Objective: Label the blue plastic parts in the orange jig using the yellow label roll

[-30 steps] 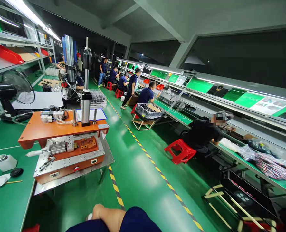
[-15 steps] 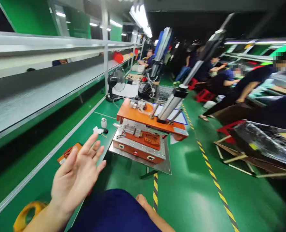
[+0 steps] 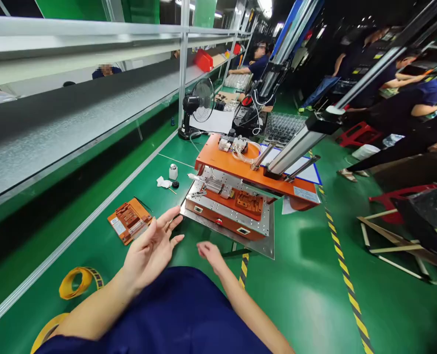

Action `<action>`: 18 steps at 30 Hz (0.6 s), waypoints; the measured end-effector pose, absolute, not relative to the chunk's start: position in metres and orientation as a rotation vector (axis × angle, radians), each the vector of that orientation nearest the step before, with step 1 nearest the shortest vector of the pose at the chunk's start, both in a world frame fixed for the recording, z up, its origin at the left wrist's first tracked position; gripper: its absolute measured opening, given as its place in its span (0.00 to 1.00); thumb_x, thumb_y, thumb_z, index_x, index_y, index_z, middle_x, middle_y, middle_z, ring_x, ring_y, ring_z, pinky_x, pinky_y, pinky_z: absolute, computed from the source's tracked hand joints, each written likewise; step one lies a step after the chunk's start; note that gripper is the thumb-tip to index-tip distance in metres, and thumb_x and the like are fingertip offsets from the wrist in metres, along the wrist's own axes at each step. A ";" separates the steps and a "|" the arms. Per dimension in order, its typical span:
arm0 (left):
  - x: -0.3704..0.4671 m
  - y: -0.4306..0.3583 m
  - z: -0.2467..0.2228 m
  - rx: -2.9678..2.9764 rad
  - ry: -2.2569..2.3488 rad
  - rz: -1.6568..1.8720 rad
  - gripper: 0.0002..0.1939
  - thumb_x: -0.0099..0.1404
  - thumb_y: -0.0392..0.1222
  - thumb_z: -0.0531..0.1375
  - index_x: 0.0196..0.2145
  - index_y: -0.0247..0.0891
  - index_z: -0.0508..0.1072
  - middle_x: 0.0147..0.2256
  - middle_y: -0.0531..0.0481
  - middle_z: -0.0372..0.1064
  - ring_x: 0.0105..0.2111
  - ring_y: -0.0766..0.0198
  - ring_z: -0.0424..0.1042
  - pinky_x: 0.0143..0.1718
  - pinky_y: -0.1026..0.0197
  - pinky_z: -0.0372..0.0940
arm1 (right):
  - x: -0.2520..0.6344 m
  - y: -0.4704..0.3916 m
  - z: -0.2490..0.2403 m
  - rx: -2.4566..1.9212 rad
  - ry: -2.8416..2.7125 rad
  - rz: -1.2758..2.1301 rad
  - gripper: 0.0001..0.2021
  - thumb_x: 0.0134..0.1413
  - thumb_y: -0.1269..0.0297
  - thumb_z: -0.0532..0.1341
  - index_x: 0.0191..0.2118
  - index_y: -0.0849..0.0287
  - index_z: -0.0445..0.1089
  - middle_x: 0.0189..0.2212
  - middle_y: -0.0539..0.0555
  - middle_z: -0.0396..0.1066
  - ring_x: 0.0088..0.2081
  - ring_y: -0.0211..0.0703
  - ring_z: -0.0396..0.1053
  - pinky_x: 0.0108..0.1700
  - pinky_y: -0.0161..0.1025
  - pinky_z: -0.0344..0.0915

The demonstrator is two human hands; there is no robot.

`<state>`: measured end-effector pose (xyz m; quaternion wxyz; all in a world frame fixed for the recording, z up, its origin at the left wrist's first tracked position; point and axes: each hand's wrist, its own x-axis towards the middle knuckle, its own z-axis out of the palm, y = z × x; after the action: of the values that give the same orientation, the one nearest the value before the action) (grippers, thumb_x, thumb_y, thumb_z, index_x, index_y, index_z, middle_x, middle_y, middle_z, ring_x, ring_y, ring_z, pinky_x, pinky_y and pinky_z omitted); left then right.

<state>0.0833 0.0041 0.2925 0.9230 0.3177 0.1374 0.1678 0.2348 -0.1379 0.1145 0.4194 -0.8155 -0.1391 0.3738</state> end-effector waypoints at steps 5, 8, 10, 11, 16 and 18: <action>0.087 -0.008 0.248 0.840 0.296 0.322 0.25 0.75 0.58 0.49 0.61 0.47 0.71 0.70 0.54 0.49 0.71 0.55 0.40 0.62 0.56 0.56 | 0.236 -0.106 0.196 -1.345 -0.420 0.943 0.20 0.60 0.46 0.62 0.47 0.58 0.75 0.36 0.53 0.73 0.35 0.36 0.69 0.40 0.35 0.68; 0.085 -0.014 0.231 0.883 0.270 0.323 0.26 0.74 0.59 0.49 0.62 0.48 0.69 0.70 0.53 0.48 0.71 0.52 0.39 0.67 0.51 0.49 | 0.221 -0.101 0.238 -0.881 -0.434 1.039 0.17 0.56 0.53 0.68 0.47 0.56 0.76 0.33 0.51 0.71 0.31 0.34 0.66 0.34 0.33 0.65; 0.084 -0.017 0.224 0.903 0.275 0.340 0.26 0.73 0.60 0.50 0.62 0.49 0.69 0.71 0.54 0.45 0.72 0.52 0.37 0.69 0.49 0.46 | 0.211 -0.100 0.253 -0.788 -0.380 1.084 0.13 0.54 0.57 0.71 0.44 0.56 0.77 0.32 0.50 0.70 0.29 0.33 0.65 0.31 0.31 0.63; 0.083 -0.018 0.221 0.919 0.283 0.347 0.26 0.73 0.60 0.51 0.62 0.50 0.69 0.72 0.55 0.44 0.72 0.52 0.35 0.70 0.50 0.44 | 0.208 -0.099 0.255 -0.765 -0.343 1.096 0.12 0.53 0.59 0.72 0.42 0.57 0.77 0.31 0.49 0.70 0.29 0.32 0.64 0.30 0.30 0.63; 0.082 -0.021 0.212 1.064 0.262 0.398 0.25 0.71 0.61 0.54 0.61 0.53 0.70 0.73 0.62 0.35 0.73 0.54 0.29 0.73 0.52 0.35 | 0.202 -0.096 0.254 -0.637 -0.179 1.195 0.10 0.49 0.64 0.74 0.36 0.58 0.75 0.26 0.47 0.67 0.26 0.30 0.61 0.28 0.28 0.61; 0.082 -0.022 0.211 1.115 0.250 0.409 0.24 0.72 0.60 0.54 0.61 0.55 0.70 0.73 0.64 0.33 0.73 0.55 0.28 0.74 0.51 0.35 | 0.203 -0.097 0.253 -0.577 -0.114 1.246 0.10 0.48 0.66 0.74 0.35 0.59 0.75 0.25 0.46 0.66 0.26 0.29 0.60 0.27 0.26 0.59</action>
<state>0.0819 -0.0220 0.2109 0.8214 0.5240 0.1174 0.1922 0.2029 -0.0967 0.2533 0.7720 -0.2660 -0.0524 0.5749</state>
